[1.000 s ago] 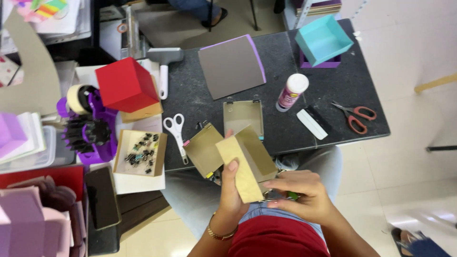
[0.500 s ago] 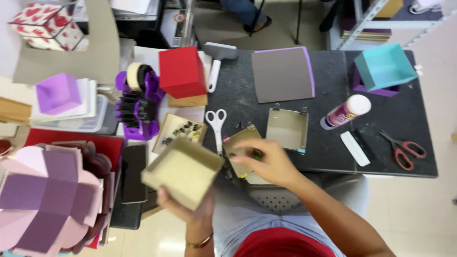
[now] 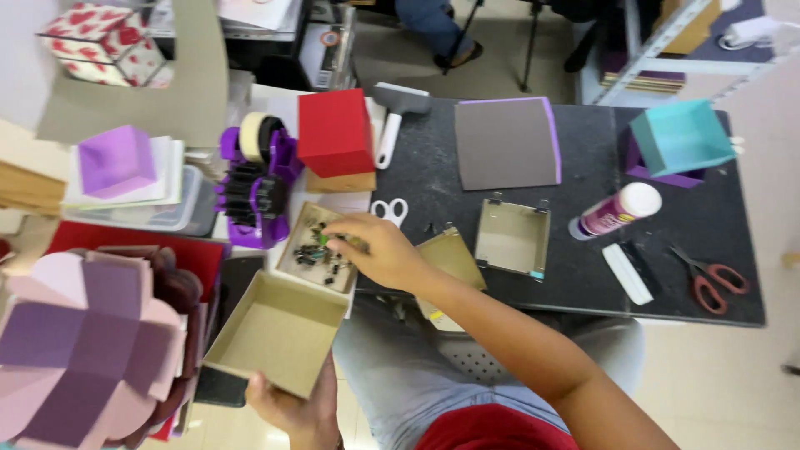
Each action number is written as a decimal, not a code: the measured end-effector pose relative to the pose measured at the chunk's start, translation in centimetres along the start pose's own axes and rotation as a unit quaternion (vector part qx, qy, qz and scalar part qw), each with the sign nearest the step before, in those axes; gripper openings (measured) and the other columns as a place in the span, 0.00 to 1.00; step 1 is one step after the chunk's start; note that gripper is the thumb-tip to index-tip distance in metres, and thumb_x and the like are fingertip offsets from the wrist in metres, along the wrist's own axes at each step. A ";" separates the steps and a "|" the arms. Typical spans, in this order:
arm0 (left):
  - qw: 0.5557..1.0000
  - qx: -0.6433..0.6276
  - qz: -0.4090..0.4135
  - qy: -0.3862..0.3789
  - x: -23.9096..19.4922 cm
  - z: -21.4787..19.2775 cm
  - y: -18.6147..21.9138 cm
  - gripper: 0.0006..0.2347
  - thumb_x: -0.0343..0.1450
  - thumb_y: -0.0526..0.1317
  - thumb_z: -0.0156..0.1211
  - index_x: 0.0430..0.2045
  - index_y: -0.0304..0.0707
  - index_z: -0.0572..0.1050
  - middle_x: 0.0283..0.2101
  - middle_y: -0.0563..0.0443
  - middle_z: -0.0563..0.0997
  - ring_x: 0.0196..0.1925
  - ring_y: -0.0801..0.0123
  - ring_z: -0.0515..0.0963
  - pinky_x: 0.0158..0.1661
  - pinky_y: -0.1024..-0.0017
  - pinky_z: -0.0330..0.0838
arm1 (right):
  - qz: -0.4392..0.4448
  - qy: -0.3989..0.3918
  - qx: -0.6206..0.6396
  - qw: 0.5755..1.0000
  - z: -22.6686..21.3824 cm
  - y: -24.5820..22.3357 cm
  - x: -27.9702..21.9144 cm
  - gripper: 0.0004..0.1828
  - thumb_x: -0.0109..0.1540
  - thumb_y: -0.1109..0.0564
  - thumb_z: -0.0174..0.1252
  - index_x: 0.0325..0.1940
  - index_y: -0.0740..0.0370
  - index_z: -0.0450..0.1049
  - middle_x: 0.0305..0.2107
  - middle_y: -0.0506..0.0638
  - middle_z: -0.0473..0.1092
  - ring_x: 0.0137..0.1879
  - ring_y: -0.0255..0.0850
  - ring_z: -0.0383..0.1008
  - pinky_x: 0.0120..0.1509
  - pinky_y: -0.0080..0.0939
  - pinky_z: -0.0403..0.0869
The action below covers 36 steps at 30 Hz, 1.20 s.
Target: The person applies glue to the edges of a folded paper box, presses the seams, and secures them with binder clips. They repeat this process on multiple boxes of different colors, removing clips from finished boxes and placing them aside.
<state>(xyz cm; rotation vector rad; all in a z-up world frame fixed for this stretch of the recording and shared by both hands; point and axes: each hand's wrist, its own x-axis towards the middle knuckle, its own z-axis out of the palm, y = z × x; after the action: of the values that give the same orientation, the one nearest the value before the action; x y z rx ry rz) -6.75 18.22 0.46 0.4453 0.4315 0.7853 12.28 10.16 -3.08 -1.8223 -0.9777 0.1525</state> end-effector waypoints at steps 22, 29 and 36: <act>0.881 0.349 -0.213 -0.239 -3.8 6.9 -7.3 0.33 0.69 0.42 0.51 0.73 0.44 0.52 0.72 0.43 0.65 0.66 0.55 0.73 0.62 0.56 0.71 | 0.399 0.419 -0.309 0.754 -43.6 15.9 -21.4 0.18 0.58 0.54 0.51 0.19 0.54 0.52 0.19 0.45 0.44 0.35 0.39 0.42 0.34 0.47 0.51; 0.883 0.403 -0.168 -0.175 -1.7 3.8 -6.0 0.28 0.71 0.34 0.43 0.72 0.41 0.56 0.71 0.43 0.66 0.67 0.52 0.73 0.58 0.57 0.72 | 0.501 0.307 -0.374 0.717 -45.4 21.9 -19.7 0.12 0.57 0.52 0.60 0.40 0.52 0.85 0.35 0.59 0.79 0.41 0.64 0.78 0.47 0.57 0.76; 0.624 0.734 -0.009 -0.267 -1.4 3.8 -7.5 0.30 0.69 0.51 0.56 0.68 0.43 0.61 0.72 0.46 0.60 0.71 0.58 0.63 0.65 0.54 0.60 | 0.162 0.407 -0.419 0.795 -39.7 10.5 -20.2 0.08 0.71 0.59 0.60 0.50 0.63 0.81 0.40 0.52 0.78 0.42 0.47 0.76 0.42 0.48 0.73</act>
<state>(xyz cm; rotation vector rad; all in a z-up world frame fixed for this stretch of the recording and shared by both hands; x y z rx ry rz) -1.33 11.65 -0.12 2.1673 0.4292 0.0460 24.84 -33.67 0.72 -2.4768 -0.0521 -0.9427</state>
